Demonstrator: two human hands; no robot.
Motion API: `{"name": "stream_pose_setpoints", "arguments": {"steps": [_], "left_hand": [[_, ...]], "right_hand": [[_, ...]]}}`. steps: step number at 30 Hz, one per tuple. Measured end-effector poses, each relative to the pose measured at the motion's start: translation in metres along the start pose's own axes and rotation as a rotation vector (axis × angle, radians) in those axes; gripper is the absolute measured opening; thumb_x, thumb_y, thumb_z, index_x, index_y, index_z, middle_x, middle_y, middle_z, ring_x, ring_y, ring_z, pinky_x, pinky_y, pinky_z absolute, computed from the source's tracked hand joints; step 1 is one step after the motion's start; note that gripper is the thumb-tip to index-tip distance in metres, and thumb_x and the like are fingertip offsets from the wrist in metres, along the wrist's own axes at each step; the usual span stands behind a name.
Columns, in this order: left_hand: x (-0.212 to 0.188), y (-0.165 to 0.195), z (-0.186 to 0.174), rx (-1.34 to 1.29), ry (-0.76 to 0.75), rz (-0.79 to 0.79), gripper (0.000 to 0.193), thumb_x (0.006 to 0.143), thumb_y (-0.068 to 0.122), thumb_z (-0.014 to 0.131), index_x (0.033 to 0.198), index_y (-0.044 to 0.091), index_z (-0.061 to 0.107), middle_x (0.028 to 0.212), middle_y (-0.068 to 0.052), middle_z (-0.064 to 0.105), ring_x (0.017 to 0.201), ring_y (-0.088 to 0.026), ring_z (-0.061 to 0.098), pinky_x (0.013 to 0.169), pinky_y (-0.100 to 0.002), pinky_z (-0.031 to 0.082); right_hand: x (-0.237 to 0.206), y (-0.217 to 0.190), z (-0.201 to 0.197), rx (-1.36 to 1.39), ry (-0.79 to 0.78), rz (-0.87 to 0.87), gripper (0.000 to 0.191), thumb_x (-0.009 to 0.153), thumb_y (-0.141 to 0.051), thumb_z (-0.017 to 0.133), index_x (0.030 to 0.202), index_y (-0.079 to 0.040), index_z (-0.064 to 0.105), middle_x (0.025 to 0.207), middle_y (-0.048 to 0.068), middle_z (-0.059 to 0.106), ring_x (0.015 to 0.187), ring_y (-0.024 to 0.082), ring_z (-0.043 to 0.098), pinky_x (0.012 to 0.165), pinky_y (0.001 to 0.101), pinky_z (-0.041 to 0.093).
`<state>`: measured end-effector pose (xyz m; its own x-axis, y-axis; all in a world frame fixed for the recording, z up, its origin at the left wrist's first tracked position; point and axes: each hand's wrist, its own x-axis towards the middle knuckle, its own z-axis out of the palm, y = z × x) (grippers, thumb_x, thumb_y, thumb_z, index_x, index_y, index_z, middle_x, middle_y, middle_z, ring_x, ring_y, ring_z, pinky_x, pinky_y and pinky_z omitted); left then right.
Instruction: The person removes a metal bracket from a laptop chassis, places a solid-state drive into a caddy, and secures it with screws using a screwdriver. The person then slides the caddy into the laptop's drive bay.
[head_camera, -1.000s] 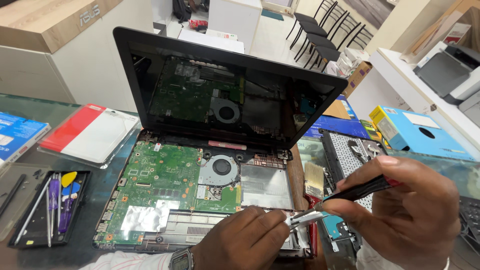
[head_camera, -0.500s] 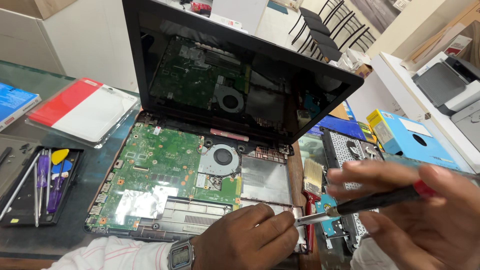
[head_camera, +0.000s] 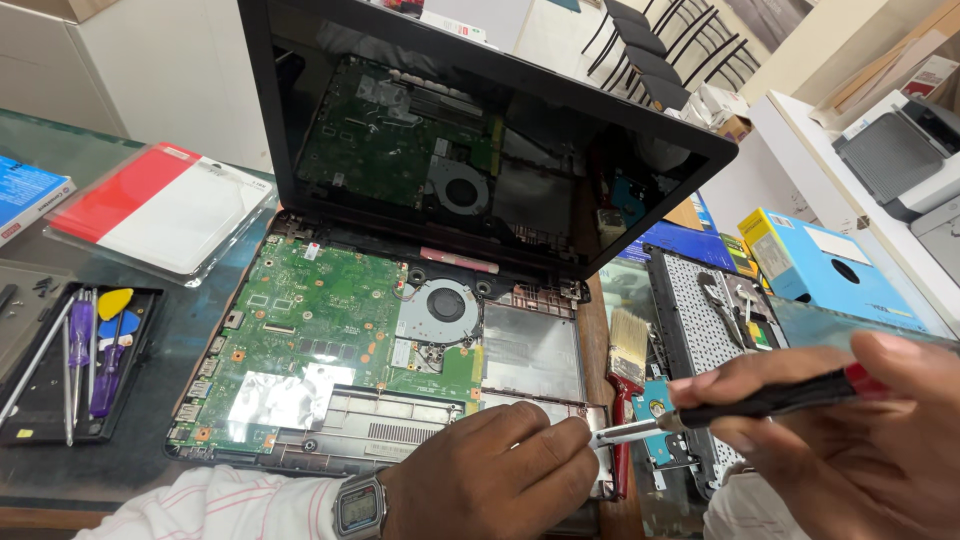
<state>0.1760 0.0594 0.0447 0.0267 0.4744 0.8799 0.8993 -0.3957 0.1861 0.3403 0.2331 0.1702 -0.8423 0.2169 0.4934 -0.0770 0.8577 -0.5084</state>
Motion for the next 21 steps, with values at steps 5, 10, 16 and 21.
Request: {"name": "stream_pose_setpoints", "arguments": {"steps": [5,10,16,21], "left_hand": [[0.002,0.002,0.003,-0.007,0.020,-0.042,0.020,0.093,0.011,0.072,0.109,0.000,0.068,0.115,-0.014,0.069,0.093,-0.023,0.069,0.081,-0.036,0.061],[0.000,0.004,0.002,-0.027,0.020,-0.069,0.021,0.091,0.011,0.071,0.108,-0.001,0.067,0.117,-0.016,0.069,0.094,-0.024,0.070,0.081,-0.037,0.061],[0.000,0.000,0.003,-0.041,0.001,-0.041,0.022,0.092,0.012,0.070,0.110,-0.001,0.067,0.116,-0.017,0.069,0.094,-0.025,0.069,0.081,-0.038,0.061],[-0.001,0.002,0.001,-0.049,0.007,-0.062,0.024,0.091,0.013,0.071,0.111,-0.001,0.068,0.116,-0.015,0.069,0.094,-0.024,0.069,0.078,-0.037,0.060]], "right_hand": [[0.009,0.006,0.001,-0.021,0.059,-0.073,0.085,0.085,-0.001,0.075,0.150,-0.021,0.024,0.102,0.008,0.075,0.090,0.017,0.079,0.074,0.0287,0.065],[-0.012,0.001,0.003,0.187,0.052,0.043,0.057,0.089,0.001,0.059,0.138,-0.008,0.031,0.113,0.021,0.071,0.102,0.031,0.078,0.093,0.0422,0.063],[0.005,0.009,-0.001,-0.047,0.023,0.043,0.052,0.086,0.001,0.074,0.131,-0.011,0.050,0.102,0.012,0.072,0.089,0.023,0.078,0.081,0.0373,0.064],[0.002,-0.004,0.007,0.312,0.071,-0.035,0.059,0.094,-0.008,0.067,0.147,-0.007,0.041,0.114,0.011,0.070,0.103,0.018,0.079,0.094,0.0360,0.063]]}}
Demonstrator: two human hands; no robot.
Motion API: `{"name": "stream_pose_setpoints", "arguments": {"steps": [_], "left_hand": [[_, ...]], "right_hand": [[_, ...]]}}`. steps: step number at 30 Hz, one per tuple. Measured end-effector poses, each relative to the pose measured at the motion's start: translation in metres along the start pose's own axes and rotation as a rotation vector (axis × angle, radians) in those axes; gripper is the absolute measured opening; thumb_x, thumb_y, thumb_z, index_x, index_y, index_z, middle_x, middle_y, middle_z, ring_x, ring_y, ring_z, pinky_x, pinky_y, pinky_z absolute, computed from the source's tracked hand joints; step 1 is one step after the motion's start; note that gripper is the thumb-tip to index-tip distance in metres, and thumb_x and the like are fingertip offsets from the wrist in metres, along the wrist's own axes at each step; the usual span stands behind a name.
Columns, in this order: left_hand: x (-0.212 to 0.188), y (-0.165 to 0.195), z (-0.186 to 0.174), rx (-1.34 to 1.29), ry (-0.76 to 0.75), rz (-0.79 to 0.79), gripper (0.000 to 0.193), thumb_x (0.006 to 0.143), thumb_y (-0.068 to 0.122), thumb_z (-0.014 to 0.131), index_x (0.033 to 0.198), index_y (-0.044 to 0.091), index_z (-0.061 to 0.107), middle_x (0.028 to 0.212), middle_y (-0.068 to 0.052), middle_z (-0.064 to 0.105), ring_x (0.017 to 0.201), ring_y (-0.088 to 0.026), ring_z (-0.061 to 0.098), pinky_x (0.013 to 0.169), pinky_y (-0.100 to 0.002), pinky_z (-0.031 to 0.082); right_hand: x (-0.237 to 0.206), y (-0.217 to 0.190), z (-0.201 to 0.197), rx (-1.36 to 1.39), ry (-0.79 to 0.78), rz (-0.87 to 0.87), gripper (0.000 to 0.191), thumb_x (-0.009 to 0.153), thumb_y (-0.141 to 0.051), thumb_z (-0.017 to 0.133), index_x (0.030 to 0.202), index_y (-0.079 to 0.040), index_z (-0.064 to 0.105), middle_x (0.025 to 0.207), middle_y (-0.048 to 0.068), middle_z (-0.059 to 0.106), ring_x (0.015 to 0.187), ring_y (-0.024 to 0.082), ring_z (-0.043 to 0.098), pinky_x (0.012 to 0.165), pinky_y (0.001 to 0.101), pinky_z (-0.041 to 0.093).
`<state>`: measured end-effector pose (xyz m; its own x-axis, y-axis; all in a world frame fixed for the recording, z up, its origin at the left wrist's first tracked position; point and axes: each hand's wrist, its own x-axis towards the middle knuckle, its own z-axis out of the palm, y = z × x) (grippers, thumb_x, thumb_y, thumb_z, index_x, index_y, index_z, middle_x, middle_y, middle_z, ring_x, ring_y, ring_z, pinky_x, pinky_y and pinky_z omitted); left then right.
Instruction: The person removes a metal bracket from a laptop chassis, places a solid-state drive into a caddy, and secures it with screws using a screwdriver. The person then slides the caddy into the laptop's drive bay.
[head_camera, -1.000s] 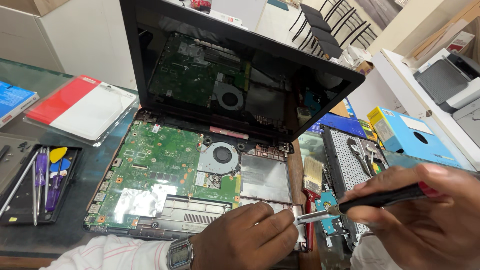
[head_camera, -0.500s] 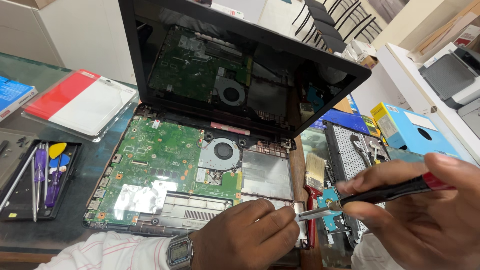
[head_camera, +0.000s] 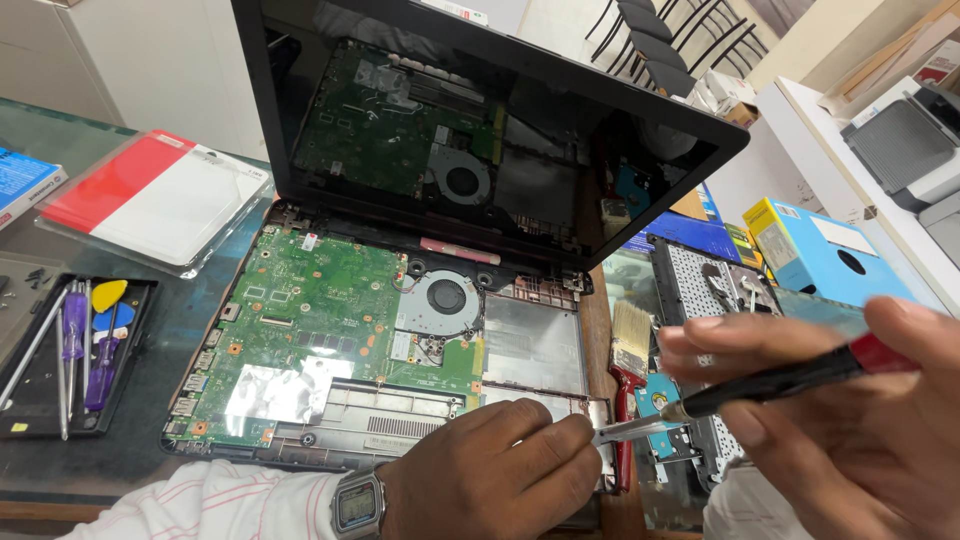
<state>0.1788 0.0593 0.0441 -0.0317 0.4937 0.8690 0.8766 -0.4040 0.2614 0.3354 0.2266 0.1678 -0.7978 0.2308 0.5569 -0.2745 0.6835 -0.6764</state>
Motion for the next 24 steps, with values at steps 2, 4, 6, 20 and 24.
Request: {"name": "stream_pose_setpoints", "arguments": {"steps": [2,4,6,20,24], "left_hand": [[0.000,0.001,-0.001,-0.012,-0.010,0.004,0.025,0.091,0.012,0.071,0.111,-0.001,0.069,0.115,-0.015,0.069,0.093,-0.024,0.068,0.077,-0.037,0.060],[0.000,0.000,-0.002,-0.033,-0.033,0.020,0.024,0.092,0.012,0.071,0.112,-0.002,0.069,0.115,-0.015,0.069,0.093,-0.024,0.068,0.078,-0.037,0.060],[0.000,0.001,-0.002,-0.026,-0.026,-0.003,0.024,0.091,0.012,0.071,0.111,0.000,0.069,0.114,-0.013,0.069,0.094,-0.023,0.068,0.078,-0.037,0.060],[0.000,-0.002,-0.002,-0.027,-0.025,0.018,0.024,0.093,0.011,0.070,0.113,-0.002,0.067,0.117,-0.016,0.068,0.094,-0.023,0.068,0.079,-0.037,0.060],[0.001,-0.004,-0.002,-0.019,-0.015,0.028,0.024,0.093,0.011,0.071,0.113,-0.002,0.067,0.116,-0.016,0.068,0.093,-0.023,0.067,0.080,-0.037,0.060]], "right_hand": [[-0.006,-0.001,-0.001,-0.019,0.003,0.092,0.045,0.092,-0.005,0.065,0.134,-0.003,0.050,0.111,0.016,0.072,0.103,0.024,0.078,0.094,0.0395,0.062],[-0.005,0.004,-0.009,-0.154,-0.019,0.201,0.025,0.087,0.001,0.069,0.111,0.001,0.063,0.099,0.020,0.075,0.098,0.028,0.080,0.093,0.0425,0.060],[-0.004,0.011,-0.018,-0.289,-0.051,0.200,0.019,0.087,0.002,0.075,0.105,-0.001,0.068,0.098,0.016,0.074,0.091,0.026,0.078,0.085,0.0398,0.063],[-0.016,0.010,-0.012,-0.296,0.014,0.219,0.028,0.087,0.000,0.069,0.114,-0.001,0.061,0.102,0.013,0.073,0.099,0.028,0.079,0.092,0.0416,0.063],[-0.004,0.011,-0.013,-0.478,-0.065,0.132,0.030,0.084,-0.004,0.079,0.111,-0.003,0.065,0.099,0.010,0.072,0.090,0.023,0.076,0.084,0.0354,0.067]]}}
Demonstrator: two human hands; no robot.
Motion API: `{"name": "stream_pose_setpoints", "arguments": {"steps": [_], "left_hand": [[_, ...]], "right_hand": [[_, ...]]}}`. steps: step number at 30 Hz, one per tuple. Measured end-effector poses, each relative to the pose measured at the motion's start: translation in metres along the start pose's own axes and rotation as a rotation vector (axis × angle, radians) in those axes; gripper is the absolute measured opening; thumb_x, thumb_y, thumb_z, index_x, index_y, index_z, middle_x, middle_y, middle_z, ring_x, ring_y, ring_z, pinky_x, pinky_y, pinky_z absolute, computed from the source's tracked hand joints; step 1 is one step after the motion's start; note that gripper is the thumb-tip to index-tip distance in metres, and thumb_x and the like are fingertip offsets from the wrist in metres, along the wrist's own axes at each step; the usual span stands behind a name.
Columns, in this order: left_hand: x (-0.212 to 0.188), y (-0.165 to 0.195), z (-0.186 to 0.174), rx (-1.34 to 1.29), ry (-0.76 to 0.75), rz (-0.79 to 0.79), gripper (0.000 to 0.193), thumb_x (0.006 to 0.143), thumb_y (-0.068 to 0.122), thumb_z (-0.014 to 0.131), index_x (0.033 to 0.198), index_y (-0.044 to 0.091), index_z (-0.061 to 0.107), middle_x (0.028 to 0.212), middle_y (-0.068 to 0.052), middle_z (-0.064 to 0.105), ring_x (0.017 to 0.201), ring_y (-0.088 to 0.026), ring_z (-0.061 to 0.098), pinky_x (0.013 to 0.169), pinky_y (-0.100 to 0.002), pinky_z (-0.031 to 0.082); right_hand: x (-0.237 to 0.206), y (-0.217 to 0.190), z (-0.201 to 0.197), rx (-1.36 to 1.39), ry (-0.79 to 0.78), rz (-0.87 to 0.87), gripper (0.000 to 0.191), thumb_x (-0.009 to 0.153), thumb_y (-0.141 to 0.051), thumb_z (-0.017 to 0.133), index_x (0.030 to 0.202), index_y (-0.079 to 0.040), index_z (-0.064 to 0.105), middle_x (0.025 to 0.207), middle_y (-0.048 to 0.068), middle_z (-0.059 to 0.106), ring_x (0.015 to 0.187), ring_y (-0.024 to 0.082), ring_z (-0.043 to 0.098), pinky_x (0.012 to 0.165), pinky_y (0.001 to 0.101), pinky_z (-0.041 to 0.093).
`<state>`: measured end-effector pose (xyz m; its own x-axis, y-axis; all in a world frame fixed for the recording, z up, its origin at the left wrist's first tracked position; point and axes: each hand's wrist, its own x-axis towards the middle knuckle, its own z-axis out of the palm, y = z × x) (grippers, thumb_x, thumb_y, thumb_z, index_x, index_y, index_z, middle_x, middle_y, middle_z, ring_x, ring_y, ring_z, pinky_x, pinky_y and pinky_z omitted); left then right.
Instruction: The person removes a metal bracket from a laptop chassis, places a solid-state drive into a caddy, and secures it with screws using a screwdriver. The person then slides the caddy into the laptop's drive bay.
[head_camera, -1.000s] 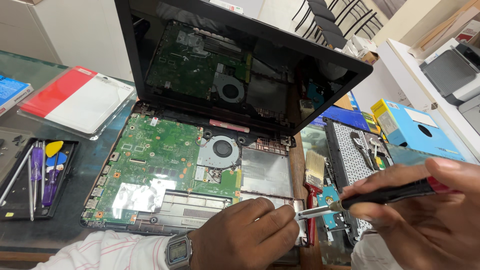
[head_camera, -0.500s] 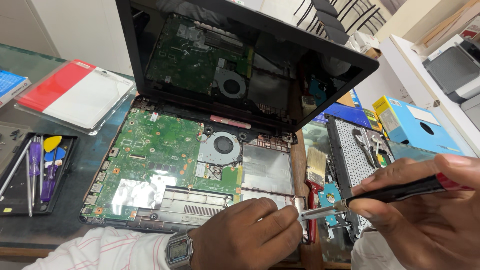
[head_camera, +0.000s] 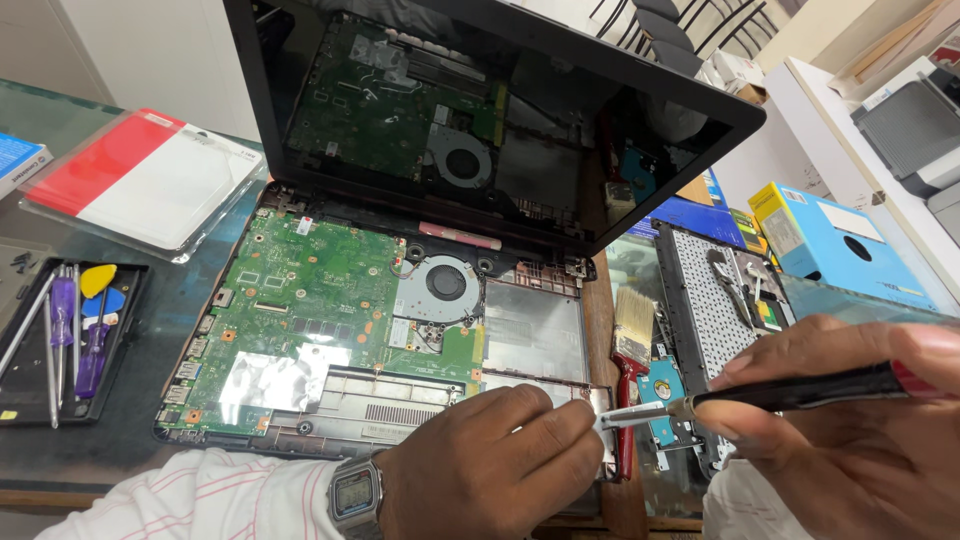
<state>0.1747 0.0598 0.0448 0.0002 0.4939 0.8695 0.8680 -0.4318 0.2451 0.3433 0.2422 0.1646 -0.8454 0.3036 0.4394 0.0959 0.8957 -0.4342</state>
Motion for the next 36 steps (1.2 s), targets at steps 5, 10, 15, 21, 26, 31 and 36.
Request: {"name": "stream_pose_setpoints", "arguments": {"steps": [5,10,15,21,26,31,36], "left_hand": [[0.000,0.001,-0.002,0.021,0.011,0.009,0.025,0.092,0.012,0.070,0.113,-0.002,0.067,0.116,-0.015,0.068,0.094,-0.024,0.067,0.080,-0.036,0.060],[-0.001,0.002,-0.001,0.009,-0.030,0.023,0.021,0.094,0.012,0.071,0.111,0.000,0.067,0.115,-0.013,0.068,0.095,-0.024,0.067,0.078,-0.036,0.059],[-0.003,-0.001,-0.002,0.010,-0.038,0.045,0.024,0.094,0.012,0.070,0.112,-0.003,0.067,0.116,-0.015,0.067,0.093,-0.024,0.067,0.077,-0.036,0.059],[-0.003,0.004,0.001,0.006,-0.023,-0.005,0.021,0.093,0.014,0.070,0.108,0.000,0.067,0.114,-0.014,0.068,0.093,-0.024,0.067,0.077,-0.036,0.059],[-0.004,0.003,0.001,0.006,-0.016,0.013,0.021,0.094,0.013,0.071,0.110,-0.001,0.068,0.115,-0.014,0.067,0.094,-0.024,0.067,0.077,-0.036,0.059],[-0.005,0.000,0.000,0.021,-0.022,0.035,0.022,0.096,0.012,0.071,0.113,-0.002,0.068,0.116,-0.014,0.067,0.094,-0.023,0.066,0.078,-0.036,0.058],[-0.003,0.000,-0.001,0.018,-0.015,0.048,0.022,0.094,0.012,0.072,0.111,-0.001,0.068,0.116,-0.014,0.067,0.093,-0.024,0.066,0.076,-0.036,0.058]], "right_hand": [[-0.002,-0.015,0.002,0.316,0.035,0.194,0.030,0.086,-0.014,0.065,0.114,-0.003,0.060,0.103,0.011,0.079,0.100,0.023,0.082,0.093,0.0369,0.061],[-0.002,0.000,0.003,0.167,0.041,0.122,0.022,0.090,-0.011,0.074,0.105,0.000,0.064,0.090,0.013,0.072,0.090,0.026,0.079,0.088,0.0401,0.064],[0.002,0.006,0.000,0.061,-0.010,-0.008,0.031,0.086,-0.016,0.078,0.108,-0.001,0.063,0.090,0.010,0.071,0.086,0.023,0.078,0.083,0.0367,0.065],[0.003,-0.023,-0.003,0.250,-0.080,0.125,0.031,0.092,-0.011,0.059,0.120,0.001,0.061,0.105,0.014,0.077,0.103,0.029,0.078,0.095,0.0430,0.059],[-0.006,-0.003,0.003,0.279,0.021,0.151,0.018,0.091,-0.010,0.069,0.107,-0.002,0.065,0.097,0.014,0.078,0.098,0.026,0.083,0.090,0.0404,0.063],[-0.013,0.009,0.004,0.094,0.085,0.126,0.020,0.089,-0.010,0.073,0.104,-0.002,0.064,0.090,0.013,0.072,0.088,0.024,0.077,0.089,0.0391,0.068],[0.005,-0.019,0.010,0.192,0.119,0.093,0.028,0.086,-0.014,0.071,0.109,-0.002,0.059,0.096,0.013,0.070,0.097,0.023,0.076,0.094,0.0387,0.063]]}}
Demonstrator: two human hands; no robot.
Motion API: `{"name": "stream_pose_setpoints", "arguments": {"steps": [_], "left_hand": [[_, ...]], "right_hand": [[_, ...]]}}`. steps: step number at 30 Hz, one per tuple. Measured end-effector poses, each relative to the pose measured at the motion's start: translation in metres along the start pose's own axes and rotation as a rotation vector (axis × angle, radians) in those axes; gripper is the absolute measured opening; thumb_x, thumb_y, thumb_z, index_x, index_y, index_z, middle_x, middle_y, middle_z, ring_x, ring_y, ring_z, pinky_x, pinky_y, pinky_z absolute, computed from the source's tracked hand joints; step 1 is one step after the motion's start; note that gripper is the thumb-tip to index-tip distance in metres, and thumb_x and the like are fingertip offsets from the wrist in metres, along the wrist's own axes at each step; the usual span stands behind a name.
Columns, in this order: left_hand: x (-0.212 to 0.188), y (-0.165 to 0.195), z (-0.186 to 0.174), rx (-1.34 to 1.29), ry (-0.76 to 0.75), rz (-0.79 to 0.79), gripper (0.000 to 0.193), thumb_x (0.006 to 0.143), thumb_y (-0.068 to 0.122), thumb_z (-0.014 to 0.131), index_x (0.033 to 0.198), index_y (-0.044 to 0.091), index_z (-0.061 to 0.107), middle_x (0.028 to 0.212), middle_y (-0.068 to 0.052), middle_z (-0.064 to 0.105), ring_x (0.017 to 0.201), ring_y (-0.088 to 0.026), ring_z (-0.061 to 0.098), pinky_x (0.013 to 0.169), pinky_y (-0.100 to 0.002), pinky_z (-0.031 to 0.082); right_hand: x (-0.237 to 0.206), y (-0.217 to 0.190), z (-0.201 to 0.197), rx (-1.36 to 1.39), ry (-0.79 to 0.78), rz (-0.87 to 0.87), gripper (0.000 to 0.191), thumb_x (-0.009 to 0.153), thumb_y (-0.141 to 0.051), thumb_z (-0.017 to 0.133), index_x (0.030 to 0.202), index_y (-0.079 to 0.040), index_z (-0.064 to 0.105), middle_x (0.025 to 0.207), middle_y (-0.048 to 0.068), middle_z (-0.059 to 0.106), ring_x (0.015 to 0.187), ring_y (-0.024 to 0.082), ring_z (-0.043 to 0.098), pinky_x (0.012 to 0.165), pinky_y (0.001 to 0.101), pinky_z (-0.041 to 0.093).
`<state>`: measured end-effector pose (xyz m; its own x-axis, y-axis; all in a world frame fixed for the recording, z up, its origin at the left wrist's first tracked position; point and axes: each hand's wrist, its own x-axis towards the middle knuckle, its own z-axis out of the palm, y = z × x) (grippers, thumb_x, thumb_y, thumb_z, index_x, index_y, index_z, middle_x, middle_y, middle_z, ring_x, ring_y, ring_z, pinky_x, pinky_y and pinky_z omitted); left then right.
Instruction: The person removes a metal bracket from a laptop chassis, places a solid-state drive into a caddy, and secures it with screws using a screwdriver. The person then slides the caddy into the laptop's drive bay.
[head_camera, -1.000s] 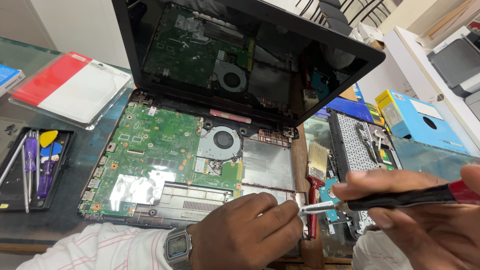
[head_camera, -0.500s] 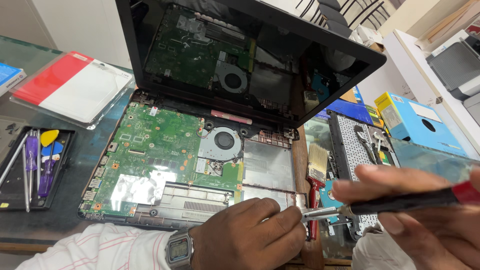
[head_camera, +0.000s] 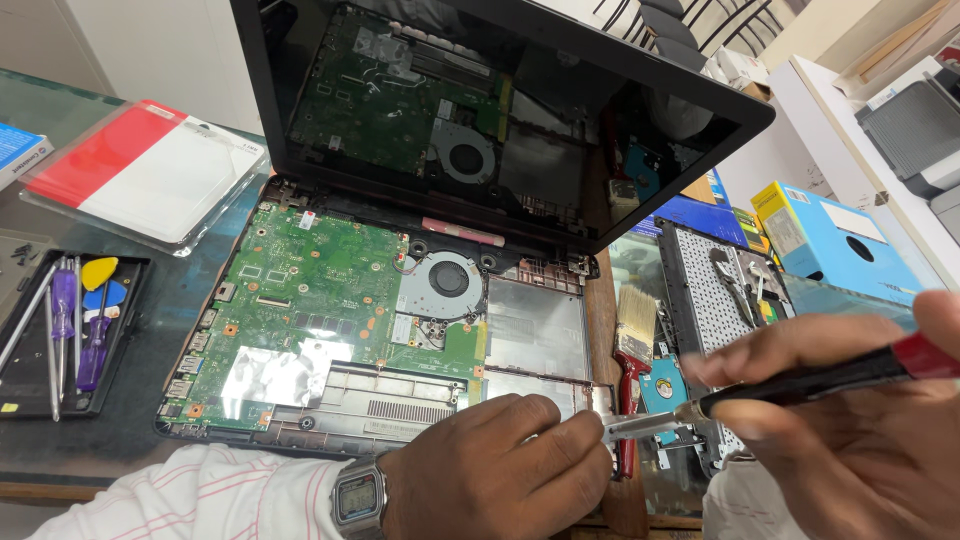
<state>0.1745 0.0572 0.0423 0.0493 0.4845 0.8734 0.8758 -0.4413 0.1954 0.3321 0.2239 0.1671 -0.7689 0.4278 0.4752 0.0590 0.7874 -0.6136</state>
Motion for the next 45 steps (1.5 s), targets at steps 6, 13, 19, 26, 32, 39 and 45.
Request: {"name": "stream_pose_setpoints", "arguments": {"steps": [6,13,19,26,32,39,45], "left_hand": [[0.000,0.005,0.002,0.003,0.016,-0.059,0.021,0.093,0.013,0.072,0.109,0.000,0.068,0.114,-0.013,0.068,0.093,-0.023,0.067,0.076,-0.035,0.058],[-0.001,0.004,0.000,-0.009,-0.015,-0.048,0.022,0.093,0.013,0.072,0.110,0.000,0.068,0.114,-0.012,0.067,0.095,-0.023,0.066,0.078,-0.035,0.058],[0.000,0.000,-0.001,-0.020,-0.009,-0.014,0.021,0.094,0.012,0.072,0.110,-0.001,0.068,0.115,-0.014,0.067,0.094,-0.024,0.066,0.078,-0.036,0.058],[0.001,0.004,-0.001,-0.010,-0.003,-0.058,0.022,0.093,0.013,0.072,0.110,0.000,0.068,0.114,-0.013,0.068,0.093,-0.022,0.067,0.076,-0.035,0.058],[0.001,-0.001,-0.003,-0.020,-0.012,-0.013,0.022,0.093,0.012,0.071,0.110,-0.003,0.067,0.113,-0.015,0.067,0.094,-0.024,0.066,0.079,-0.036,0.059],[0.001,0.000,-0.003,-0.033,-0.018,-0.021,0.023,0.093,0.012,0.072,0.111,-0.003,0.067,0.114,-0.015,0.067,0.092,-0.024,0.066,0.076,-0.036,0.058],[0.002,-0.001,-0.002,-0.014,-0.005,-0.015,0.024,0.094,0.011,0.071,0.114,-0.003,0.068,0.116,-0.016,0.068,0.093,-0.024,0.066,0.077,-0.036,0.059]], "right_hand": [[-0.002,0.001,-0.012,0.030,-0.177,0.102,0.024,0.093,-0.011,0.063,0.115,-0.001,0.063,0.101,0.017,0.074,0.100,0.030,0.077,0.097,0.0415,0.059],[-0.009,0.031,-0.015,-0.086,-0.031,-0.008,0.042,0.086,-0.016,0.072,0.119,-0.002,0.053,0.085,0.012,0.073,0.084,0.023,0.079,0.084,0.0380,0.068],[0.004,-0.007,0.004,0.136,-0.033,-0.018,0.050,0.087,-0.014,0.069,0.131,-0.007,0.047,0.099,0.011,0.072,0.098,0.027,0.078,0.091,0.0404,0.062],[-0.005,0.017,-0.013,0.010,-0.096,0.094,0.026,0.090,-0.011,0.071,0.114,-0.004,0.063,0.095,0.013,0.077,0.095,0.029,0.081,0.092,0.0419,0.062],[-0.002,0.020,-0.009,-0.087,-0.086,-0.031,0.039,0.087,-0.015,0.073,0.120,-0.005,0.056,0.097,0.009,0.072,0.094,0.025,0.078,0.090,0.0405,0.063],[-0.009,0.005,-0.005,0.150,-0.086,0.061,0.042,0.092,-0.005,0.062,0.132,-0.017,0.054,0.109,0.015,0.076,0.102,0.030,0.080,0.095,0.0444,0.061],[-0.013,0.026,-0.009,-0.022,-0.015,-0.031,0.044,0.091,-0.007,0.071,0.129,-0.009,0.051,0.095,0.011,0.074,0.090,0.023,0.080,0.087,0.0374,0.067]]}}
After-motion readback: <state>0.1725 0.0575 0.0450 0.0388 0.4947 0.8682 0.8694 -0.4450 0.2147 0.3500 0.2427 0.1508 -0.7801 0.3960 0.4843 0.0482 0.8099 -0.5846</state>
